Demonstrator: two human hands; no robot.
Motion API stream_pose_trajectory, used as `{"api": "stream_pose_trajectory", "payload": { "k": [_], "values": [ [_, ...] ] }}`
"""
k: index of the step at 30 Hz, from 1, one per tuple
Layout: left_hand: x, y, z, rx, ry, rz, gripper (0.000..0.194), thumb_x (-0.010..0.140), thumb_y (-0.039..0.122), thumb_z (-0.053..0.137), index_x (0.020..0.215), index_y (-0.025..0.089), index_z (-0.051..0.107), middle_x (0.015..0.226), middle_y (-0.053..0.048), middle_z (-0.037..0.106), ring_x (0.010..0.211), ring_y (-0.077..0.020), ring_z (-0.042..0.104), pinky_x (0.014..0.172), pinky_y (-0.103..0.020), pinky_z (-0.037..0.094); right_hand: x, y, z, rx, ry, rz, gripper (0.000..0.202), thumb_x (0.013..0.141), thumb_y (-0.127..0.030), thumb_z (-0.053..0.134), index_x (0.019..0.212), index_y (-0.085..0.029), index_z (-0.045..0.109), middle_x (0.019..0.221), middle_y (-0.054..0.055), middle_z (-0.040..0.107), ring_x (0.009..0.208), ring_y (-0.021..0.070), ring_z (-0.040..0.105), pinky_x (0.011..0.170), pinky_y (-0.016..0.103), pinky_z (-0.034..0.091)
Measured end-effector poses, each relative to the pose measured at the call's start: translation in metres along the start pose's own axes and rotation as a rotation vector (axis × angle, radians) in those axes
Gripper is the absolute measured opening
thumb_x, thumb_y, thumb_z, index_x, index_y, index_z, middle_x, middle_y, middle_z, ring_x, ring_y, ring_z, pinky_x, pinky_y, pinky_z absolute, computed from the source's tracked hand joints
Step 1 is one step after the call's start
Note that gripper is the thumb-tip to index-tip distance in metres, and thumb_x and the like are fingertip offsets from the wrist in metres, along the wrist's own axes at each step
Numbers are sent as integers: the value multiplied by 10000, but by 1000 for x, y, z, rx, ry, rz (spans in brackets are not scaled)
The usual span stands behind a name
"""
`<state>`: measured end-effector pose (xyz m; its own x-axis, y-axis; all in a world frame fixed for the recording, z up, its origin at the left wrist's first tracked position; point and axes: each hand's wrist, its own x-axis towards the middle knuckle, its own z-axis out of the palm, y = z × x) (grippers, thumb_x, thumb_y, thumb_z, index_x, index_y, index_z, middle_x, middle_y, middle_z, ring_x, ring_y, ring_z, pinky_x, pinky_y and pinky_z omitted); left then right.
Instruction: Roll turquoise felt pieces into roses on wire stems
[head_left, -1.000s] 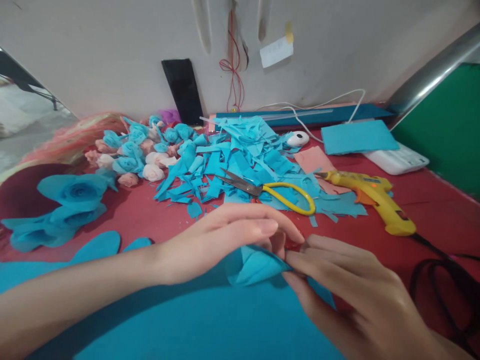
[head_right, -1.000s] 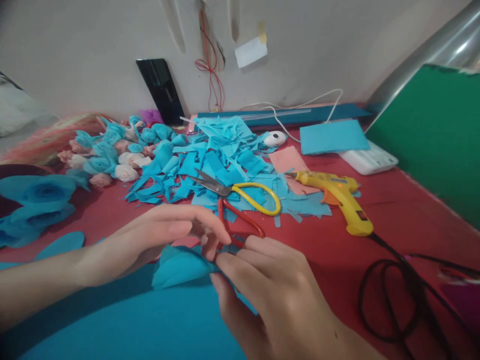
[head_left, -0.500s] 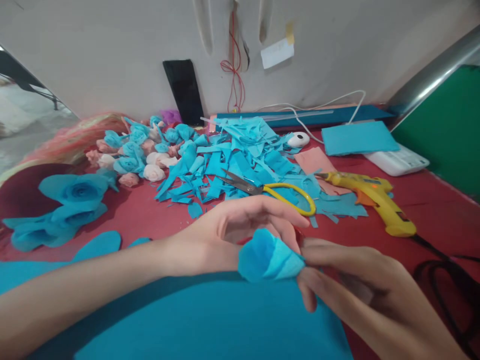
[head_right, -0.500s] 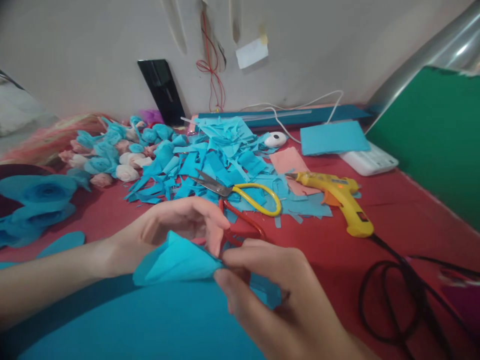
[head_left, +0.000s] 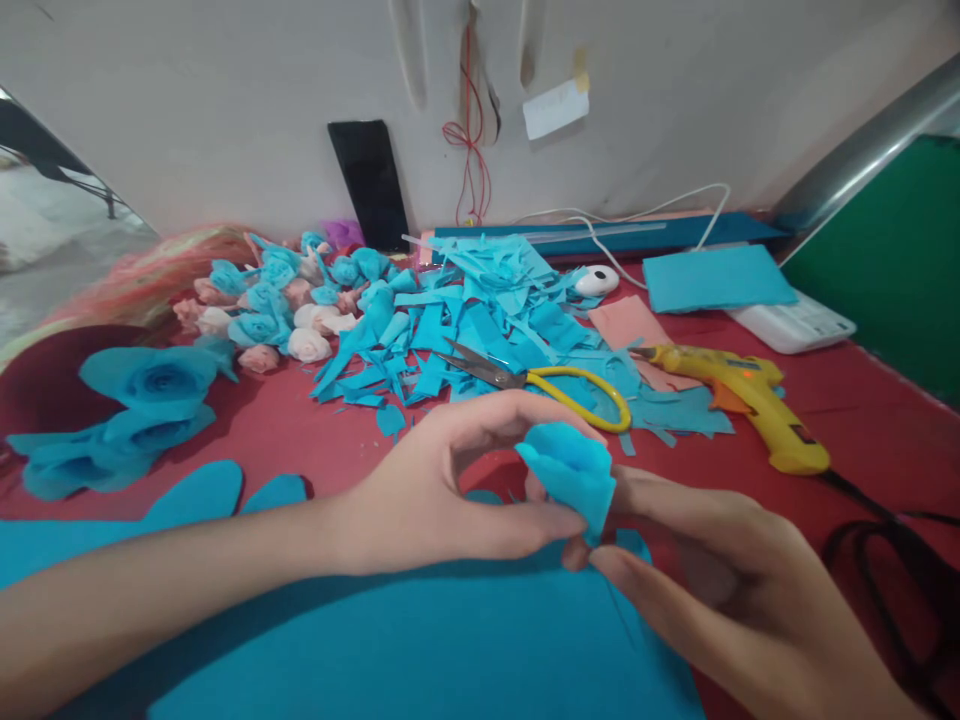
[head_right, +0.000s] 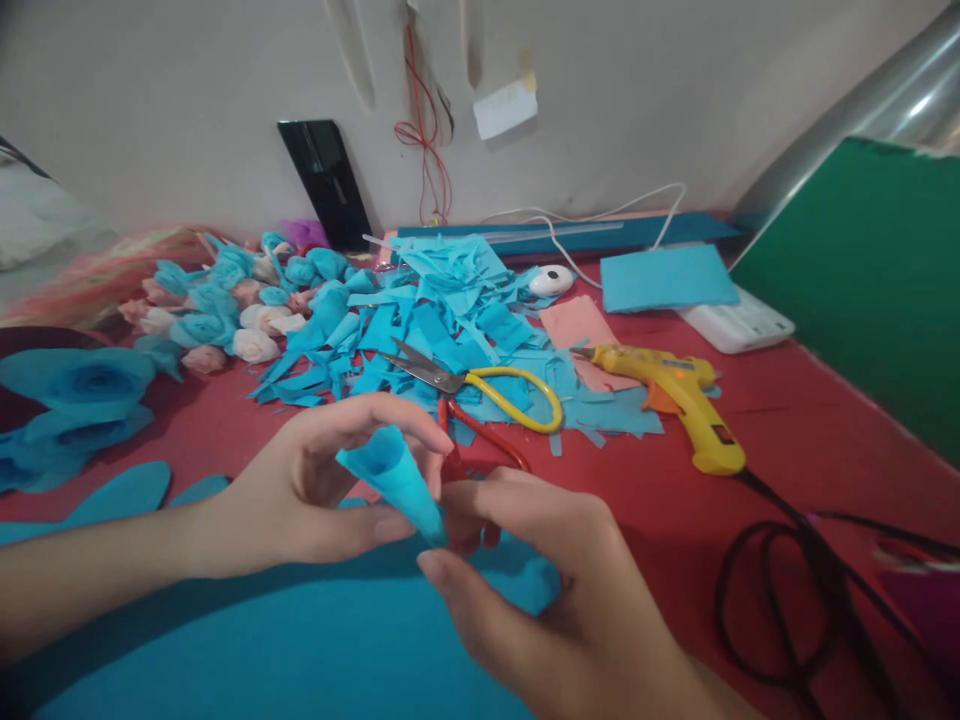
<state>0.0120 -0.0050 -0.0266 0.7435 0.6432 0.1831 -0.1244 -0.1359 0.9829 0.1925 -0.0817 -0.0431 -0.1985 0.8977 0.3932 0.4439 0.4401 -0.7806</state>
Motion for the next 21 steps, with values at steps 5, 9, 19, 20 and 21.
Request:
{"api": "stream_pose_trajectory", "payload": {
  "k": [5, 9, 19, 20, 21],
  "values": [
    [-3, 3, 1, 250, 23, 206, 348, 674, 16, 638, 986, 163, 587, 896, -25, 654, 764, -112, 601, 694, -208, 501, 6, 0, 2, -207, 17, -158, 100, 836, -173, 544, 883, -260, 559, 779, -86, 660, 722, 56, 642, 677, 58, 496],
    [-5, 2, 1, 365, 7, 349, 384, 638, -33, 599, 987, 126, 596, 835, -49, 665, 749, -147, 592, 671, -258, 504, 8, -3, 1, -382, 89, -297, 107, 881, -171, 470, 866, -209, 570, 725, -28, 673, 671, 69, 640, 646, 75, 503],
    [-1, 6, -2, 477, 15, 497, 238, 734, 32, 600, 956, 115, 604, 829, -66, 693, 708, -144, 596, 729, -314, 452, 5, -2, 0, -532, 160, -430, 135, 948, -187, 406, 932, -221, 536, 785, -32, 699, 720, 51, 640, 854, 82, 457],
    [-1, 6, -2, 468, 16, 495, 237, 739, 43, 603, 964, 119, 602, 822, -67, 694, 710, -148, 596, 724, -317, 451, 5, -2, 0, -549, 158, -425, 141, 950, -190, 404, 938, -223, 541, 781, -31, 700, 718, 55, 642, 857, 87, 461],
    [0, 6, -3, 458, 10, 494, 230, 752, 63, 602, 974, 126, 598, 819, -67, 696, 717, -152, 599, 719, -318, 452, 6, -2, 1, -561, 165, -430, 153, 951, -187, 399, 940, -220, 548, 770, -28, 701, 712, 60, 646, 856, 93, 465]
  ]
}}
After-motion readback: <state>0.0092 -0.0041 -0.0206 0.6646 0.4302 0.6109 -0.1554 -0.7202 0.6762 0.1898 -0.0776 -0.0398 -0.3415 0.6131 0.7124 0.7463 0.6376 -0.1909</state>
